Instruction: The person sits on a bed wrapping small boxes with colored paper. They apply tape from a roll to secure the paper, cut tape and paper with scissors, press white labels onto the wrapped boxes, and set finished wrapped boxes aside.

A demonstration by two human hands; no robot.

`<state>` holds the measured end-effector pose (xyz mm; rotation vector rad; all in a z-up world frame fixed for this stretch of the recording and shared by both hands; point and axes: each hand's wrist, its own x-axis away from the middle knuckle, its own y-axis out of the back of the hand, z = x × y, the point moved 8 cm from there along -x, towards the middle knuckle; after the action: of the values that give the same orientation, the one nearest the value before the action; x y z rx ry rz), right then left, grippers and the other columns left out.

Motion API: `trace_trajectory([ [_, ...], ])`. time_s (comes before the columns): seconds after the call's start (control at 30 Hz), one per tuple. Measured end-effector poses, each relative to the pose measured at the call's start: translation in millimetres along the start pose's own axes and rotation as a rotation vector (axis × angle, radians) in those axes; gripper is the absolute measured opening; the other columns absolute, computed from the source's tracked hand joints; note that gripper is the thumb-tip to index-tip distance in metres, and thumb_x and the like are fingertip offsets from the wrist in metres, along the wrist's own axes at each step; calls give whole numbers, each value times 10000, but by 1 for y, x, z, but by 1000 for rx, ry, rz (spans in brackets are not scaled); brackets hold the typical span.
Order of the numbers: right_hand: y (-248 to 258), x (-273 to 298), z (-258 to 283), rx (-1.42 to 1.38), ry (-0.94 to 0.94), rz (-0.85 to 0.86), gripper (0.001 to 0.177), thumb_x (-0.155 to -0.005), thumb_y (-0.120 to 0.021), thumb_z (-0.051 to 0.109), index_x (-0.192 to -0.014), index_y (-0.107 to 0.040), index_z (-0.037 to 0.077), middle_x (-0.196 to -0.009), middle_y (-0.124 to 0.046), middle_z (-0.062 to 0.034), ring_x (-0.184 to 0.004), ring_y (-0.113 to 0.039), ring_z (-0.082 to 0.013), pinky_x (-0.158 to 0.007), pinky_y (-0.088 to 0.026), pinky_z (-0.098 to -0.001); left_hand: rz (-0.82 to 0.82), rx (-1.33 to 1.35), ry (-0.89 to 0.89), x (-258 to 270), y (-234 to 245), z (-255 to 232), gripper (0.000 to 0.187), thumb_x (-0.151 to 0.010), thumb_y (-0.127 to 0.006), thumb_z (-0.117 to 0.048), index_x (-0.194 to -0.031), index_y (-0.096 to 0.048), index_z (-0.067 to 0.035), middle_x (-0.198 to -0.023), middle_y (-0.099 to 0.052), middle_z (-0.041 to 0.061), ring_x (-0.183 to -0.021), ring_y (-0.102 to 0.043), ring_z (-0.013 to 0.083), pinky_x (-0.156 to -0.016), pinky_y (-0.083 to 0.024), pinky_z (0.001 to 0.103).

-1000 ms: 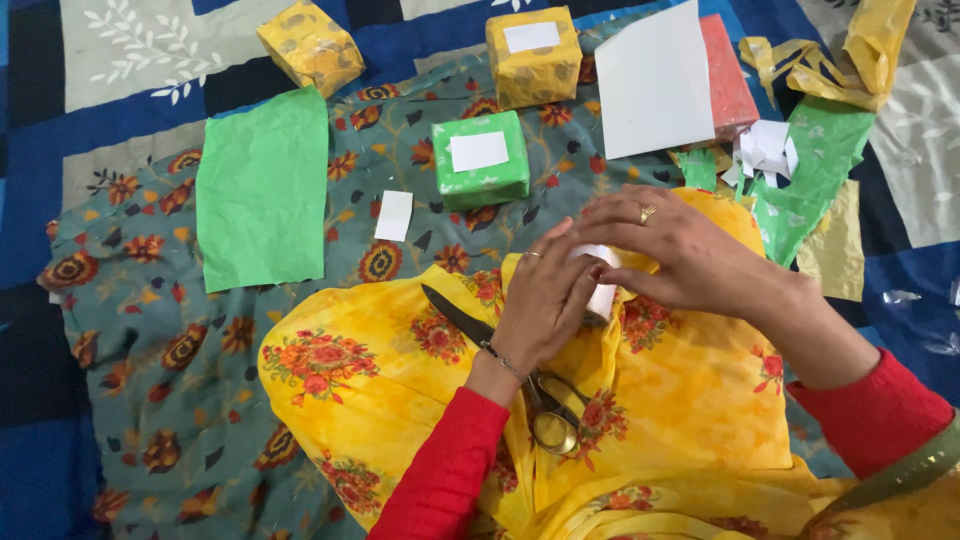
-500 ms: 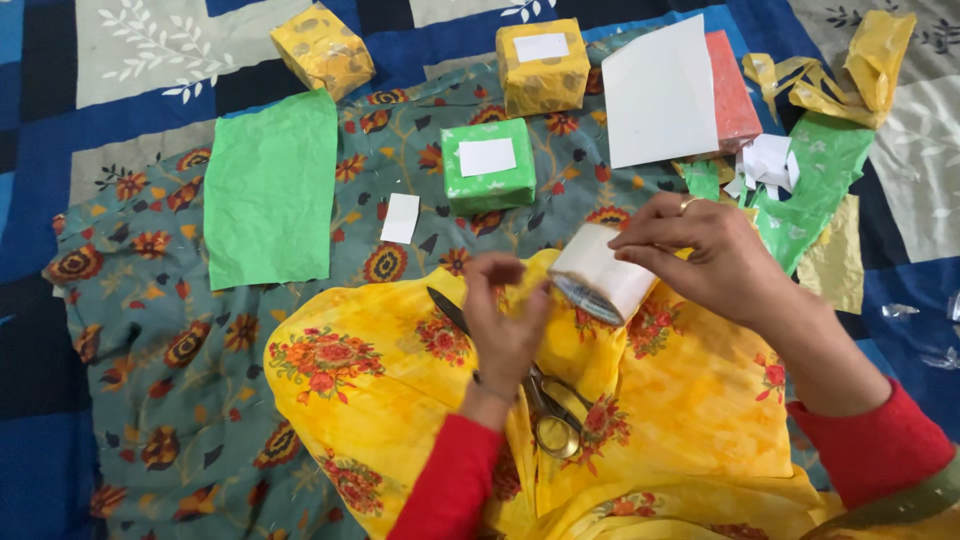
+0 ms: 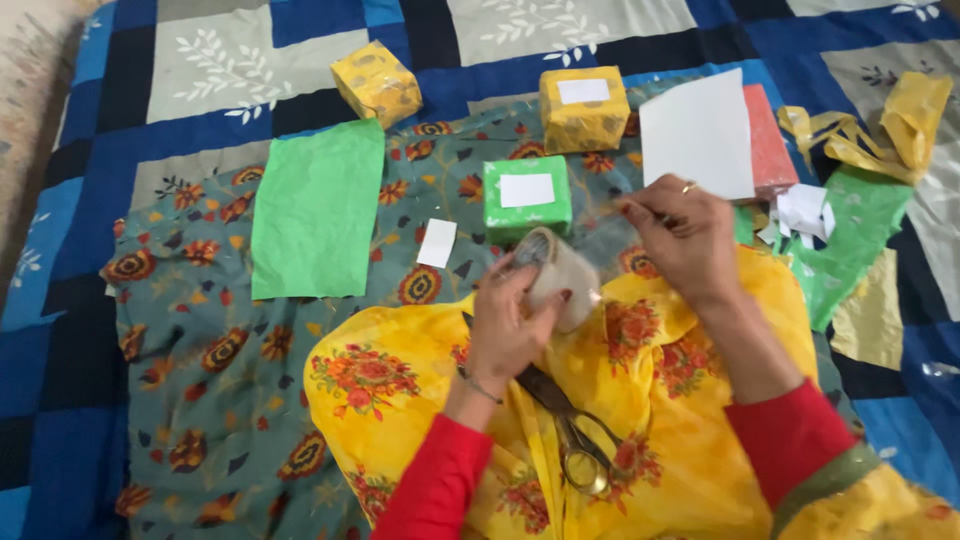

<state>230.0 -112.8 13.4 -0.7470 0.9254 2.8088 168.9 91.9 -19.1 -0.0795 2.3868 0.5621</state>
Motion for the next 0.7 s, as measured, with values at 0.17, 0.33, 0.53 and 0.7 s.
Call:
trace_trajectory([
  [0.17,-67,12,-69,-367,-235,-127,93,-986,-679,-12,-996,-769,-33,-839,-675,-60,-636,-567,-83,-553,-452,-249,309,-314,403,-29,24,78,273,-797,-790,-371,-865,-773,-106,-779,-731,161,-735,-712,352,-661,-556,444],
  [0.33,-116,-7,-122,-499,-446,-157,120,-978,-698,56,-1004,-741,-53,-888,-734,-17,-681,-635,-52,-556,-521,-241,499,-380,396,-79,27,133,352,-772,-772,-468,-870,-784,-131,-788,-757,116,-698,-735,291,-666,-566,414],
  [0.53,-137,-26,-155,-532,-577,-167,173,-964,-743,115,-1028,-769,-44,-770,-685,-39,-596,-608,-83,-525,-479,-253,528,-203,361,-125,29,189,446,-761,-784,-496,-923,-762,-81,-851,-758,144,-761,-745,287,-699,-580,414],
  [0.7,-151,-20,-165,-414,-516,-197,137,-926,-763,76,-998,-766,-40,-777,-711,-37,-600,-630,-79,-551,-511,-237,633,-500,318,-125,11,223,406,-783,-805,-460,-938,-774,-86,-938,-742,179,-886,-690,378,-767,-541,482],
])
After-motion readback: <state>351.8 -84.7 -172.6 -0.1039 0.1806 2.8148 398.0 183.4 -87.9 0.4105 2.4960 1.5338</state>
